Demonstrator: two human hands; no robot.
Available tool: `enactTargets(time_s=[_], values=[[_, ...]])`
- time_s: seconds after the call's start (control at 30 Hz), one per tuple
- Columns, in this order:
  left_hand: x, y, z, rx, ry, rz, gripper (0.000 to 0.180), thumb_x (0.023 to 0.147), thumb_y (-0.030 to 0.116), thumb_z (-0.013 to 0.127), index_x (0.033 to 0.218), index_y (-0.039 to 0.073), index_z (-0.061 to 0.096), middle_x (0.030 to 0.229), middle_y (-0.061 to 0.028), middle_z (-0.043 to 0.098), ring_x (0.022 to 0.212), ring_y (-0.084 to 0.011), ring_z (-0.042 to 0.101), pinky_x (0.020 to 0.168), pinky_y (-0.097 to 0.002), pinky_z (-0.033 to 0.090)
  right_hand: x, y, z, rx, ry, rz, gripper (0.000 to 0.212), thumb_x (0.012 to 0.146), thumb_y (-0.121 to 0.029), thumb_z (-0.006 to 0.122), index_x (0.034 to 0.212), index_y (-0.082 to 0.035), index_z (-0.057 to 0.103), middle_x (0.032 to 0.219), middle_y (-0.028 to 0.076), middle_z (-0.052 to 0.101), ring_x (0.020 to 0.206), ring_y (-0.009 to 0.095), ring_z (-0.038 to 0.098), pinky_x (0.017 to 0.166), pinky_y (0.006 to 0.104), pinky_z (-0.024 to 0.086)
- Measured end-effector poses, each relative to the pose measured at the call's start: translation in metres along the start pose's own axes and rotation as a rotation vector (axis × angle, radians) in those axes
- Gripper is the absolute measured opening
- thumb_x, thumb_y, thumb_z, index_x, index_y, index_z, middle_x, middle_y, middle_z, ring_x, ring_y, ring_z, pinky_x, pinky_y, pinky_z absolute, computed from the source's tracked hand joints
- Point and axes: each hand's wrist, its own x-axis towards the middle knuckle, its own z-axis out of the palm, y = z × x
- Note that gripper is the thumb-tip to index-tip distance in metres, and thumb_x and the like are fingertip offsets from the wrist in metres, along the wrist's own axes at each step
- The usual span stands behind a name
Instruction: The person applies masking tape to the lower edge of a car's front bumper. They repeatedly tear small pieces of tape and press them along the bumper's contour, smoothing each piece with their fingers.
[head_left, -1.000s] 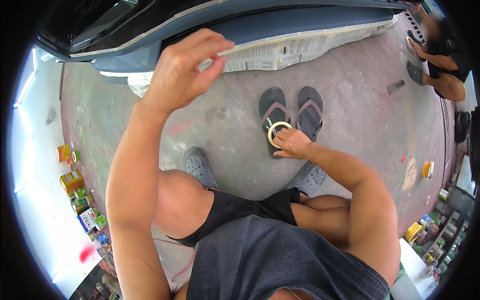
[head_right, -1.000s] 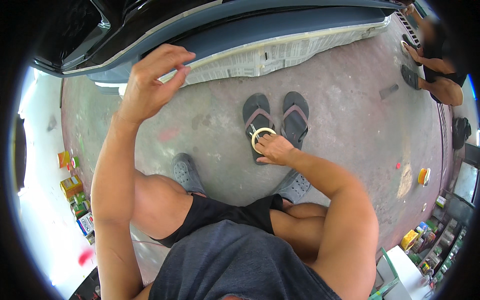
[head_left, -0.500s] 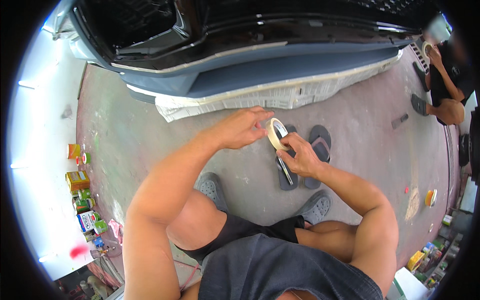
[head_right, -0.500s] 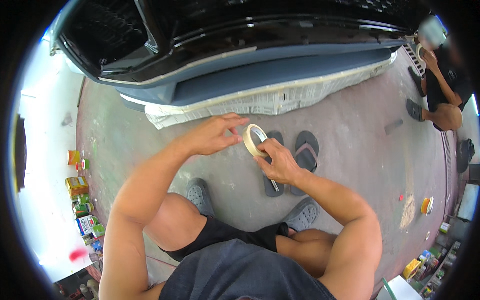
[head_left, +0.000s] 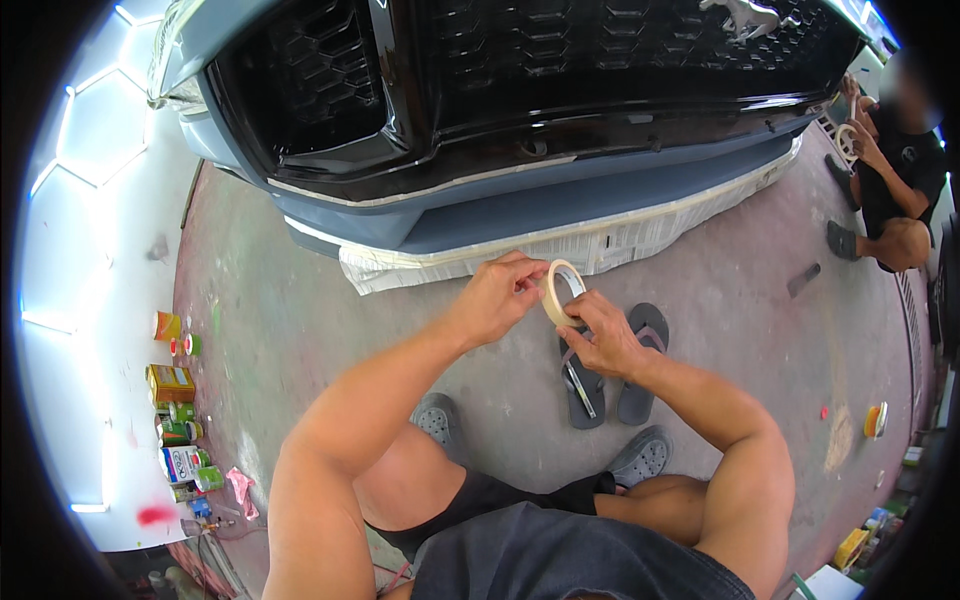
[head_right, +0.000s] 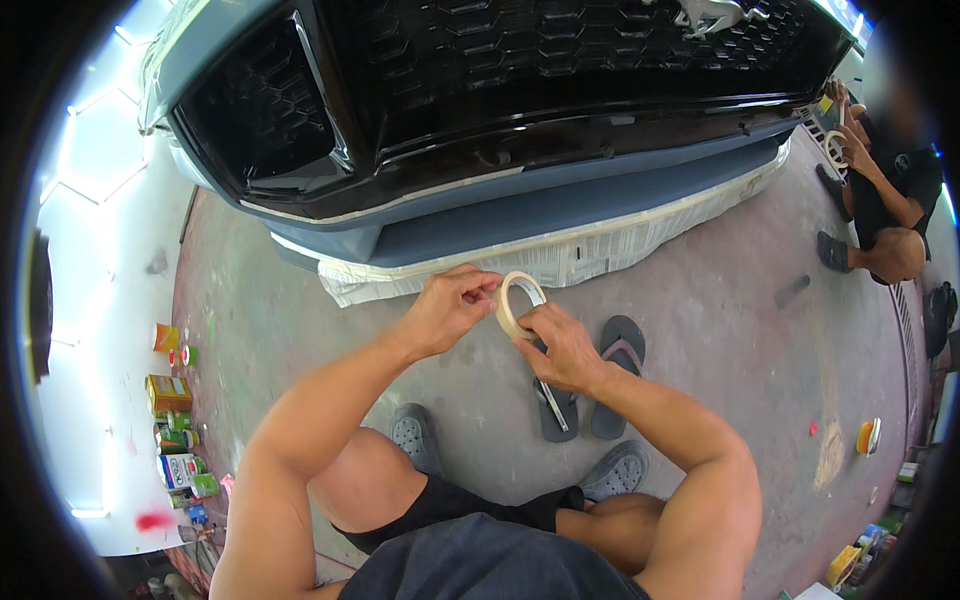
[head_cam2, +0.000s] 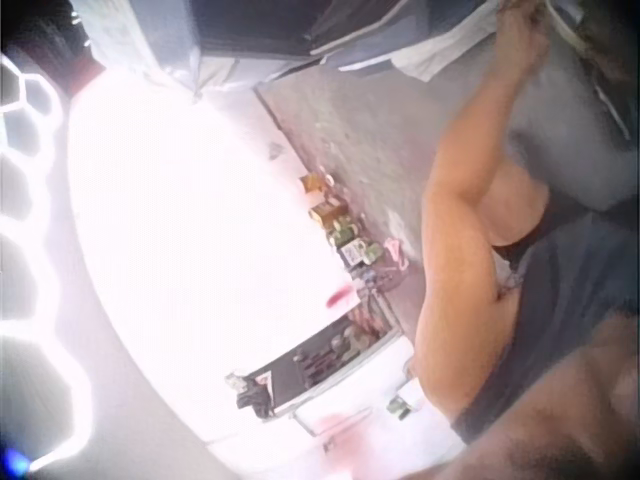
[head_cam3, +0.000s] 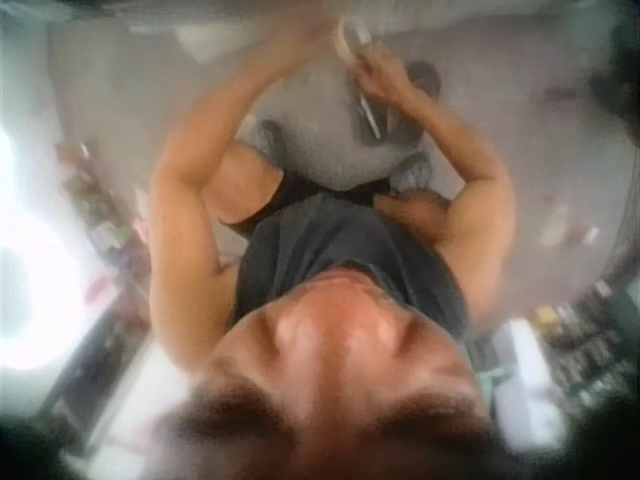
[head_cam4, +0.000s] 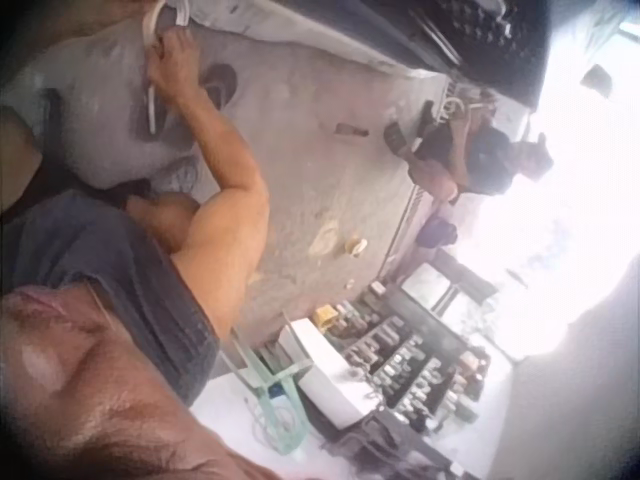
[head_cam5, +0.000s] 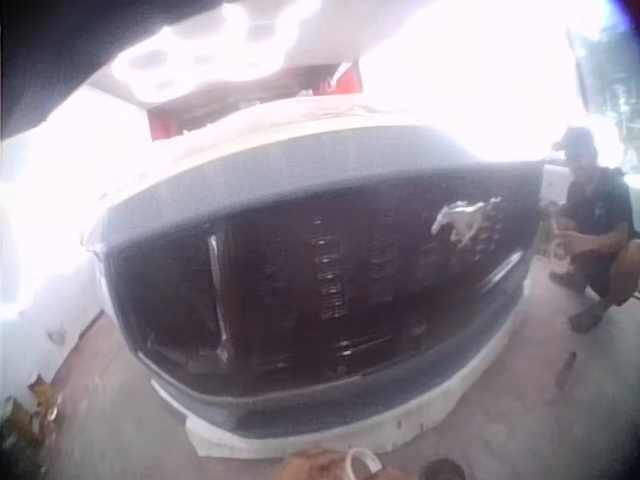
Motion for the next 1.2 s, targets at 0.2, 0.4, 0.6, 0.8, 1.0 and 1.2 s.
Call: enactTargets(time_s=[0.2,0.4,0.6,0.8,1.0,1.2], values=[[0.004,0.002,0.0,-0.021,0.018,-0.085,0.032,0.1,0.011,0.08,0.128,-0.004,0.075,0.106,-0.0087,0.073,0.092,-0.0161,0.069,0.087,-0.0321,0.059,0.007,-0.001,-0.007,0.014,0.03,-0.036,0.028,0.091,-0.007,0.085,0.111,-0.002,0.067,0.105,0.015,0.07,0.099,0.038,0.067,0.085,0.0474,0.056],[0.006,-0.001,-0.006,-0.099,-0.025,-0.072,0.021,0.1,0.011,0.08,0.115,-0.002,0.072,0.098,-0.0048,0.069,0.087,-0.0131,0.064,0.082,-0.0307,0.056,0.012,0.001,-0.01,0.0,0.02,-0.103,0.028,0.091,-0.006,0.085,0.111,-0.003,0.067,0.106,0.015,0.07,0.1,0.038,0.066,0.086,0.0473,0.055],[0.008,0.007,-0.007,-0.147,0.002,-0.072,0.019,0.1,0.009,0.08,0.112,-0.001,0.071,0.101,-0.0042,0.068,0.089,-0.0135,0.064,0.084,-0.0315,0.056,0.017,0.003,-0.013,-0.005,0.033,-0.115,0.029,0.091,-0.005,0.085,0.112,-0.004,0.066,0.107,0.014,0.07,0.101,0.038,0.067,0.086,0.0475,0.055],[0.006,0.007,-0.01,-0.068,0.03,0.037,0.021,0.099,0.008,0.081,0.116,-0.002,0.073,0.107,-0.0071,0.069,0.095,-0.0167,0.066,0.088,-0.0342,0.057,0.021,0.003,-0.017,-0.037,0.032,-0.161,0.03,0.09,-0.006,0.086,0.112,-0.004,0.066,0.107,0.013,0.07,0.102,0.037,0.067,0.088,0.0482,0.055],[0.007,0.009,-0.006,-0.075,0.066,0.04,0.027,0.1,0.01,0.08,0.125,0.0,0.077,0.107,-0.0092,0.071,0.095,-0.0201,0.068,0.089,-0.0361,0.058,0.021,0.005,-0.019,-0.049,0.031,-0.164,0.03,0.088,-0.006,0.087,0.111,-0.004,0.067,0.107,0.013,0.07,0.102,0.037,0.067,0.088,0.0481,0.056],[0.007,0.012,-0.011,0.074,0.132,0.228,0.022,0.102,0.009,0.078,0.122,0.002,0.08,0.109,-0.0127,0.072,0.098,-0.028,0.071,0.088,-0.0388,0.058,0.028,0.005,-0.027,-0.068,0.025,-0.189,0.03,0.088,-0.006,0.087,0.112,-0.004,0.069,0.108,0.012,0.071,0.104,0.036,0.068,0.087,0.0467,0.057]])
